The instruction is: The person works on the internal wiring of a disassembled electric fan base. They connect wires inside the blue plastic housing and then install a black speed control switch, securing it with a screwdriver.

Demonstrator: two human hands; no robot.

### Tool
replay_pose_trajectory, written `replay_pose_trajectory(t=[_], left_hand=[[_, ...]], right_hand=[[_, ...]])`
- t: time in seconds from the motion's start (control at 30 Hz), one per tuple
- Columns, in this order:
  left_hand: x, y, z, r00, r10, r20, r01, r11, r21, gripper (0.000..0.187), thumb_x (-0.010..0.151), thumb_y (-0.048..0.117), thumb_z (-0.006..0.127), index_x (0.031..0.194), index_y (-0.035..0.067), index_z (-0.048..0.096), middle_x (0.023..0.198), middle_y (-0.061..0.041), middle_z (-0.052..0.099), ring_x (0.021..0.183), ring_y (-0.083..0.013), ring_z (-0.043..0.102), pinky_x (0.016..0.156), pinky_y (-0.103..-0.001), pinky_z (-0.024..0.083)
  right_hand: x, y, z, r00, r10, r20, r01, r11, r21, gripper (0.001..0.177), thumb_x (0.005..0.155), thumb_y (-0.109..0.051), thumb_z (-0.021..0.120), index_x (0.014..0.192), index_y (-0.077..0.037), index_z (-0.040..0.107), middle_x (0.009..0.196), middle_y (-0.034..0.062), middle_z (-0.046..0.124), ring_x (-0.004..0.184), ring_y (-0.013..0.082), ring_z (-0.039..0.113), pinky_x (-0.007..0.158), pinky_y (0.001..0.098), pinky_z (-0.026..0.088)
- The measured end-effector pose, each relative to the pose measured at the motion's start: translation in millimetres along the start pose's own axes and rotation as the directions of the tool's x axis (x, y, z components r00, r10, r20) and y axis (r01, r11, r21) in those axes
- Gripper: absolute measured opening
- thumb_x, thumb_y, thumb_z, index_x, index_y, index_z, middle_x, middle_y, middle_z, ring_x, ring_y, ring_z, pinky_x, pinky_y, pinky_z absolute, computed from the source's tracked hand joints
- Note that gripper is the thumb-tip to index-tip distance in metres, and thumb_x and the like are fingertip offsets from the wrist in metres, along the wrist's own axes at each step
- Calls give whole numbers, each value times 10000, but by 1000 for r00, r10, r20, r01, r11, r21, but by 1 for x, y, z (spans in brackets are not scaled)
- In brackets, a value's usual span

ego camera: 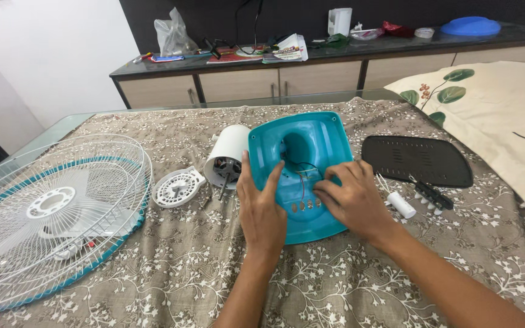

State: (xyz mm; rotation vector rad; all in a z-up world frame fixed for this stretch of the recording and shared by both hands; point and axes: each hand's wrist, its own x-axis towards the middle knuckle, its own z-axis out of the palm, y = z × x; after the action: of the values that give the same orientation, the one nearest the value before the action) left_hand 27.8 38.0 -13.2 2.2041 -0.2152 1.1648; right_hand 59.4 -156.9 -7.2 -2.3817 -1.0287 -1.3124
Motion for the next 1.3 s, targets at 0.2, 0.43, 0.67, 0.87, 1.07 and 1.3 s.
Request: replay_pose_trajectory(t=[0.2, 0.43, 0.67, 0.87, 1.07, 1.3], left_hand=[[0, -2, 6, 982, 173, -74, -161, 977, 141, 650, 716, -155, 596, 1248, 182, 755, 1636, -213, 286, 1467, -419, 385, 1117, -502, 404], [0, -3, 4, 989, 127, -82, -127, 992, 7, 680, 754, -162, 575, 1353, 144, 678, 1633, -201, 353, 1413, -411, 483, 1115, -485, 457], [-1, -4, 6, 993, 90, -81, -91, 996, -15, 666, 757, -169, 564, 1326, 153, 689, 1636, -175, 367, 1309, -405, 568, 993, -447, 538], [-2, -6, 4, 986, 135, -96, -127, 988, 82, 601, 770, -119, 599, 1290, 161, 712, 1625, -167, 382, 1399, -379, 455, 1109, -502, 429], [-2, 2, 9, 956, 273, -104, -237, 932, 275, 373, 902, 109, 691, 1262, 195, 739, 1600, -71, 434, 1507, -322, 333, 1224, -631, 98], [-2, 6, 15, 955, 295, -18, -279, 921, 272, 271, 924, 253, 721, 1186, 202, 764, 1515, 15, 552, 1491, -299, 357, 1218, -644, 39]], right_hand=[[1, 8, -1, 961, 206, -182, -189, 976, 109, 105, 929, -116, 755, 1004, -65, 703, 1008, 48, 662, 1015, 244, 597, 938, 419, 425], [36, 1, -22, 934, 345, 92, -325, 928, -180, 122, 737, -86, 775, 852, -114, 743, 917, 44, 652, 975, 255, 573, 875, 449, 405], [53, -6, -30, 963, 126, 238, -119, 992, -42, 490, 653, -91, 786, 1142, -108, 761, 1147, 62, 641, 1071, 274, 563, 836, 451, 436], [49, 0, -14, 949, 134, 286, -156, 986, 53, 264, 756, -152, 805, 1016, -114, 789, 1014, 10, 700, 1011, 244, 597, 853, 423, 463], [46, 12, -9, 972, 152, 179, -191, 955, 227, 146, 764, -158, 800, 893, -90, 798, 966, 31, 713, 971, 262, 606, 877, 393, 514], [41, 10, 3, 974, 148, 172, -200, 919, 339, 160, 783, -140, 792, 923, -63, 779, 965, 64, 701, 978, 279, 601, 879, 402, 513]])
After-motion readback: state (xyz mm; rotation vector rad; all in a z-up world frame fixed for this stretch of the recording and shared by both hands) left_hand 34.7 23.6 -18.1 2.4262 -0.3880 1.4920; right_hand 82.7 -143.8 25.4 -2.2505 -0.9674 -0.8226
